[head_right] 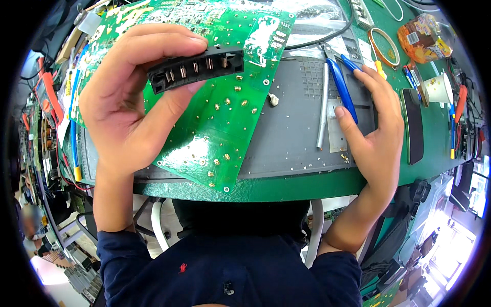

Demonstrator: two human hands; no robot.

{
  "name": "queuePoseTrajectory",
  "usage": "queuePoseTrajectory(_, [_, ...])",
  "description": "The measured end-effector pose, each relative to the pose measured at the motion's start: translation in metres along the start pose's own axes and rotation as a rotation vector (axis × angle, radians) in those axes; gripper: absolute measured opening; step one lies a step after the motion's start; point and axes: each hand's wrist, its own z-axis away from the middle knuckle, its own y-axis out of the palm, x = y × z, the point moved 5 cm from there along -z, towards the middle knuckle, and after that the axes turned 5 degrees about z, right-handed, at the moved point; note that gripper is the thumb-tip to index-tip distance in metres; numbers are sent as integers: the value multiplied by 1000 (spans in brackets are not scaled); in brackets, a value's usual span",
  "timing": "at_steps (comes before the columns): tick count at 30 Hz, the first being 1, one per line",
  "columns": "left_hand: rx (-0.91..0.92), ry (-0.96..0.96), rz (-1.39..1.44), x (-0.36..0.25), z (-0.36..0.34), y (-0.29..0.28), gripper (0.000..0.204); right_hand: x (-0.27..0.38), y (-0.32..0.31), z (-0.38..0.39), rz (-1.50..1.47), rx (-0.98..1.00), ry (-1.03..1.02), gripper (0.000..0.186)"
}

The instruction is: The person uses a screwdriver and wire cutters to manipulate and disassemble small electronic components on a workbench.

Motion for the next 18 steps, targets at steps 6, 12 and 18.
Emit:
queuePoseTrajectory(6, [-75,-45,205,-7,-5,7,36,-3,1,1,27,9,-41,51])
queuePoseTrajectory(12, [68,54,30,-7,-1,7,39,29,-22,2,-131,-268,-209,43])
queuePoseTrajectory(18, [38,3,87,-5,4,6,36,103,-17,-3,-263,-278,-444,41])
